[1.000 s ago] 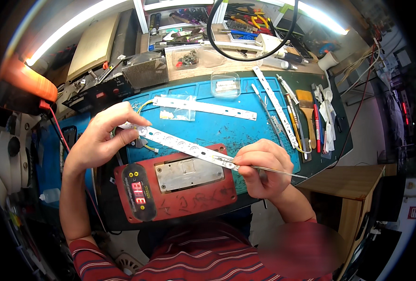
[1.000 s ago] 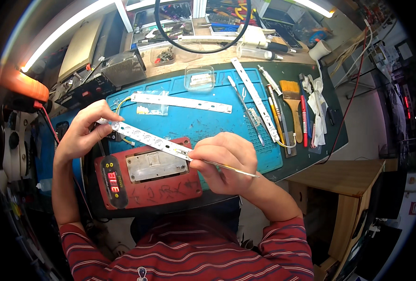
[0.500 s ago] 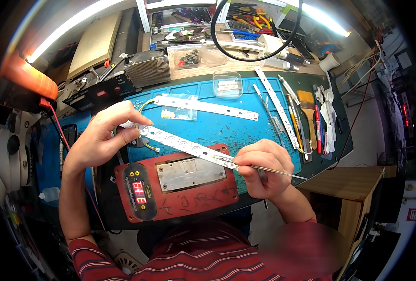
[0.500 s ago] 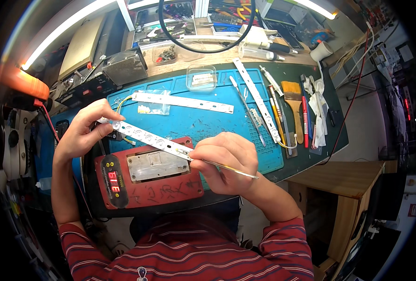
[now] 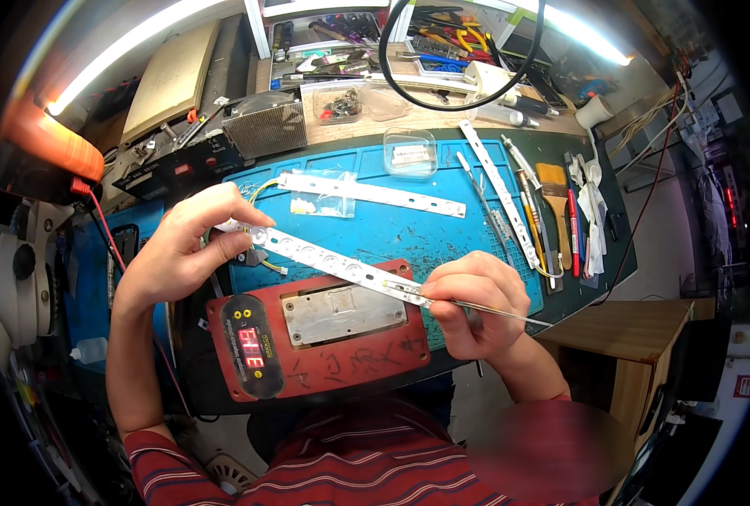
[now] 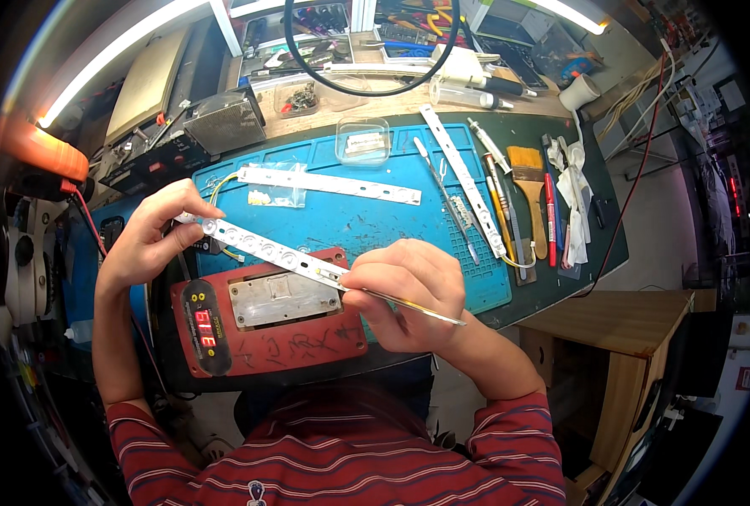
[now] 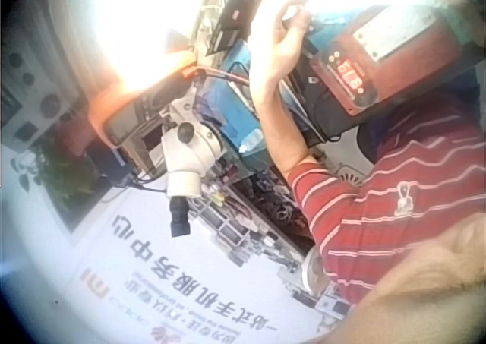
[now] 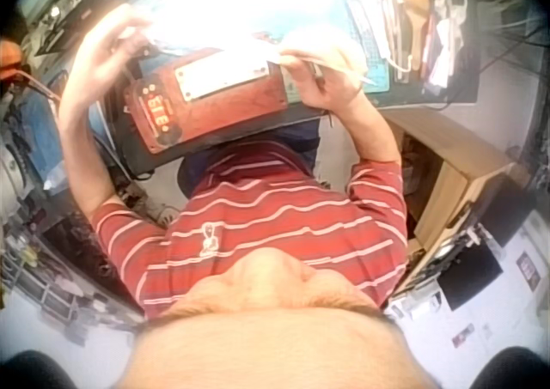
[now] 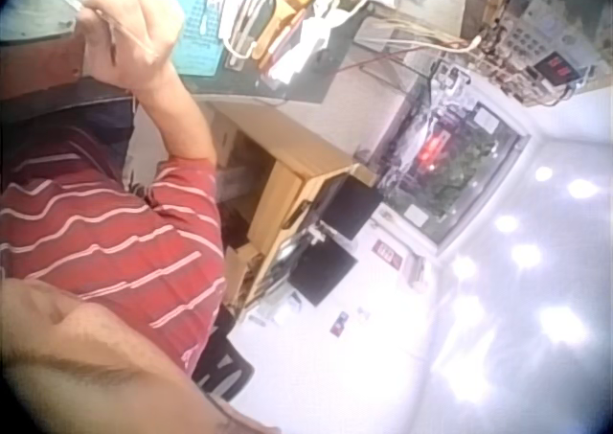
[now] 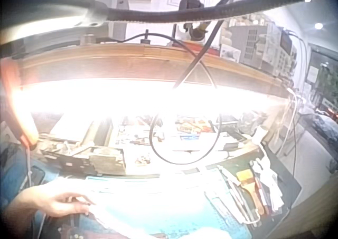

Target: The person retrieves a small plastic bag from a shelf and moves to a workbench. They use tweezers to handle small components on a white LED strip, placing them into circular recesses. The person repeatedly inspects the strip and adjusts the components with the tweezers.

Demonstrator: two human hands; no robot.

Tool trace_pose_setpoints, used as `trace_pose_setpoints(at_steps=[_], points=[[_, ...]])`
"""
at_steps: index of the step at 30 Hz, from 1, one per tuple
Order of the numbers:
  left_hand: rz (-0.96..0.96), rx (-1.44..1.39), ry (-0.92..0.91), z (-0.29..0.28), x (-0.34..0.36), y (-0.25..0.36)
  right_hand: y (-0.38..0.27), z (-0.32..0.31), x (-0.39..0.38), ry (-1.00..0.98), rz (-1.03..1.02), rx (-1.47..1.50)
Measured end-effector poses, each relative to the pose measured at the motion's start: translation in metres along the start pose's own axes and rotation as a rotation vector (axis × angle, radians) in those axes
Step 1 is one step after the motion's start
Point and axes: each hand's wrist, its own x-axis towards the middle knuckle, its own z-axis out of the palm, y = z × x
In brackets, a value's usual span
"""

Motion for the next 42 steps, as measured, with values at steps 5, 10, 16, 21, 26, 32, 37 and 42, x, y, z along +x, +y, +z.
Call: trace_pose_setpoints(at_steps=[5, 10, 16, 21, 26, 32, 37, 42], points=[[0.011, 0.007, 0.002, 0.0001, -0.0004, -0.0005, 0.0004, 0.0006, 0.0, 0.001, -0.002, 0.005], [0.014, 0.004, 0.0, 0.0004, 0.0002, -0.001, 0.001, 0.0004, -0.0003, 0.004, -0.007, 0.004], [0.016, 0.007, 0.003, 0.0007, -0.0006, -0.0024, 0.0015, 0.0012, -0.0006, 0.005, -0.013, 0.009], [0.021, 0.012, -0.002, 0.0008, 0.0, -0.0027, 0.0007, 0.0001, 0.0, 0.005, -0.017, -0.001], [0.011, 0.008, 0.001, 0.0007, -0.0007, -0.0023, 0.001, 0.0002, -0.0001, 0.001, -0.012, 0.014], [0.014, 0.008, 0.0, 0.0006, -0.0001, -0.0014, 0.0009, -0.0005, -0.0009, -0.002, -0.009, 0.01], [0.008, 0.002, -0.004, 0.0007, -0.0006, -0.0021, 0.0008, -0.0005, -0.0015, -0.008, -0.003, 0.009], [0.009, 0.004, -0.008, 0.0003, -0.0004, -0.0016, -0.0002, -0.0012, -0.0006, -0.014, 0.001, 0.011]])
